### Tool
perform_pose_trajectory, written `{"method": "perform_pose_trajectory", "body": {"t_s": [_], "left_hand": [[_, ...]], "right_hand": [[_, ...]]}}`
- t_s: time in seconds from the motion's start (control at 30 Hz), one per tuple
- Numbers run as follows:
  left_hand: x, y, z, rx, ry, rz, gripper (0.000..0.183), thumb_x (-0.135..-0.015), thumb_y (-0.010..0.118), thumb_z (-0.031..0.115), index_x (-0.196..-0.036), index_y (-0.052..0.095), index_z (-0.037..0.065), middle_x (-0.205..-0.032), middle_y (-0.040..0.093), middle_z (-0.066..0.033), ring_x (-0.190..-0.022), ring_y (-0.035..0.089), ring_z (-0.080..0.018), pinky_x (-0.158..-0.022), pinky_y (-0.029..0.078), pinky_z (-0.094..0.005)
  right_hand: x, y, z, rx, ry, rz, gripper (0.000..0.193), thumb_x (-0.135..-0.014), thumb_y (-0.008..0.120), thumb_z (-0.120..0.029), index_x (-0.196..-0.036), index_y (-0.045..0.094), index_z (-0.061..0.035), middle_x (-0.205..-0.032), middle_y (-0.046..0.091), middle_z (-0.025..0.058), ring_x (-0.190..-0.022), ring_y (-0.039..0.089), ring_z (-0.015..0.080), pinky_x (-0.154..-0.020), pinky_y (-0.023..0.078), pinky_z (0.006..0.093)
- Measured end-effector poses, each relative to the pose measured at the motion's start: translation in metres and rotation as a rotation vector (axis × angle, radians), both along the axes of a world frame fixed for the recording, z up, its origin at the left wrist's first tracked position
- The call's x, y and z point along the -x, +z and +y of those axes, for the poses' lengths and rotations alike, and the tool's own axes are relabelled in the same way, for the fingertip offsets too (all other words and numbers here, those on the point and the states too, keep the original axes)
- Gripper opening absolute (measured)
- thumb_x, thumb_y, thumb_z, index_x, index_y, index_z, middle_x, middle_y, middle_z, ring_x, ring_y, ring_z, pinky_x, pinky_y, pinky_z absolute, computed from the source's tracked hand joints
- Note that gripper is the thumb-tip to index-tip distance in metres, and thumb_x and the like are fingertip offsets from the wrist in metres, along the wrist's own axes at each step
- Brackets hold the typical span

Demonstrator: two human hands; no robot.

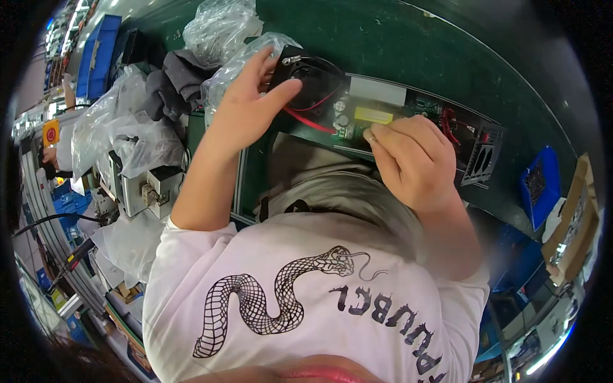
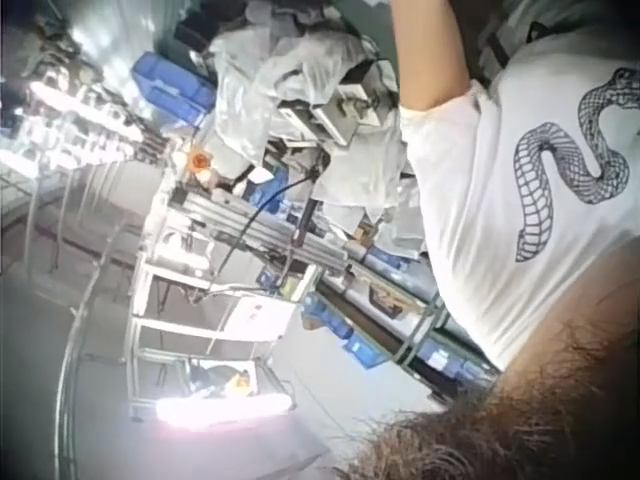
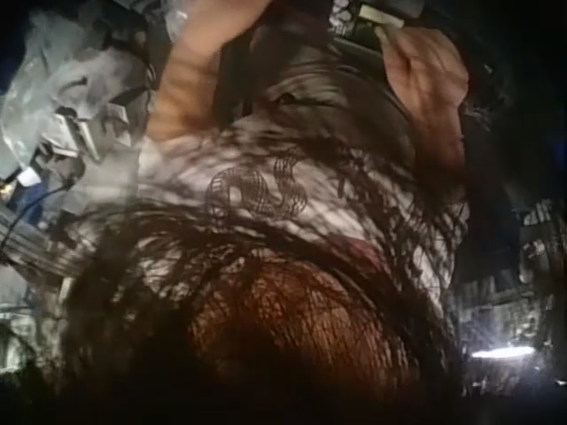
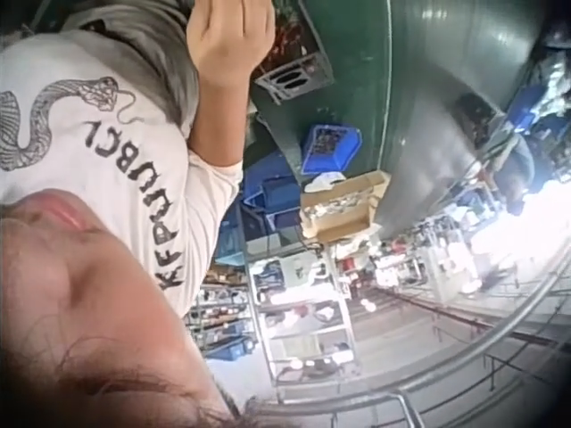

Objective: Assembling components and connecting wires within an electronic device housing on an assembly line.

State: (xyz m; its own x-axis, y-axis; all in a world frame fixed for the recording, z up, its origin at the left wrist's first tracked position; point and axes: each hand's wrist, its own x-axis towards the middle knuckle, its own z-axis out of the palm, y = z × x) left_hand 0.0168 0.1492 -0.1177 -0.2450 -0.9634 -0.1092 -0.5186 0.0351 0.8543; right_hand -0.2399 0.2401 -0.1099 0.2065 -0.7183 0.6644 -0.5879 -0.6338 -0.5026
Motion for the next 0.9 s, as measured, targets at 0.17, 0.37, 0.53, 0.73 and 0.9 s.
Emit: {"method": "perform_pose_trajectory", "body": {"t_s": [0.17, 0.37, 0.53, 0.73, 0.9], "left_hand": [[-0.002, 0.029, -0.007, -0.043, 0.005, 0.018, 0.059, -0.081, 0.081, 0.03, -0.128, 0.064, -0.001, -0.099, 0.06, -0.0043, -0.074, 0.051, -0.0101, -0.069, 0.047, -0.0278], [-0.01, 0.01, 0.011, 0.118, -0.086, 0.237, 0.05, -0.084, 0.076, 0.021, -0.128, 0.064, -0.001, -0.104, 0.06, -0.0085, -0.09, 0.054, -0.0178, -0.084, 0.045, -0.0309], [-0.016, -0.014, 0.023, 0.069, -0.149, 0.908, 0.06, -0.088, 0.069, 0.029, -0.138, 0.056, -0.002, -0.137, 0.055, -0.0162, -0.13, 0.049, -0.0297, -0.108, 0.04, -0.0417], [-0.002, -0.038, 0.042, -0.368, -0.047, 1.217, 0.088, -0.088, 0.067, 0.05, -0.152, 0.033, -0.001, -0.15, 0.044, -0.0254, -0.127, 0.057, -0.0312, -0.105, 0.047, -0.0383], [0.01, -0.045, 0.04, -0.088, -0.337, 1.034, 0.125, -0.071, 0.087, 0.053, -0.158, 0.012, 0.004, -0.156, 0.035, -0.027, -0.136, 0.049, -0.0346, -0.113, 0.037, -0.0433]], "right_hand": [[0.004, -0.007, 0.0, -0.047, -0.088, -0.015, 0.023, -0.074, 0.076, 0.016, -0.094, 0.068, 0.0061, -0.086, 0.067, 0.0163, -0.069, 0.064, 0.0231, -0.061, 0.052, 0.0297], [0.002, -0.006, -0.001, -0.157, -0.276, -0.102, 0.015, -0.082, 0.075, 0.012, -0.091, 0.066, 0.004, -0.092, 0.069, 0.0145, -0.075, 0.064, 0.0144, -0.066, 0.051, 0.0239], [0.009, -0.017, -0.001, -0.207, -0.272, -0.276, 0.012, -0.088, 0.071, 0.01, -0.096, 0.064, 0.0041, -0.098, 0.068, 0.0128, -0.084, 0.063, 0.011, -0.073, 0.051, 0.0226], [0.01, -0.023, -0.001, -0.141, -0.296, -0.443, 0.01, -0.09, 0.069, 0.01, -0.097, 0.064, 0.0039, -0.102, 0.069, 0.012, -0.093, 0.065, 0.0135, -0.083, 0.052, 0.0245], [0.009, -0.025, -0.003, -0.16, -0.332, -0.493, 0.009, -0.091, 0.07, 0.008, -0.096, 0.065, 0.0031, -0.101, 0.069, 0.0112, -0.093, 0.065, 0.013, -0.085, 0.052, 0.0249]]}}
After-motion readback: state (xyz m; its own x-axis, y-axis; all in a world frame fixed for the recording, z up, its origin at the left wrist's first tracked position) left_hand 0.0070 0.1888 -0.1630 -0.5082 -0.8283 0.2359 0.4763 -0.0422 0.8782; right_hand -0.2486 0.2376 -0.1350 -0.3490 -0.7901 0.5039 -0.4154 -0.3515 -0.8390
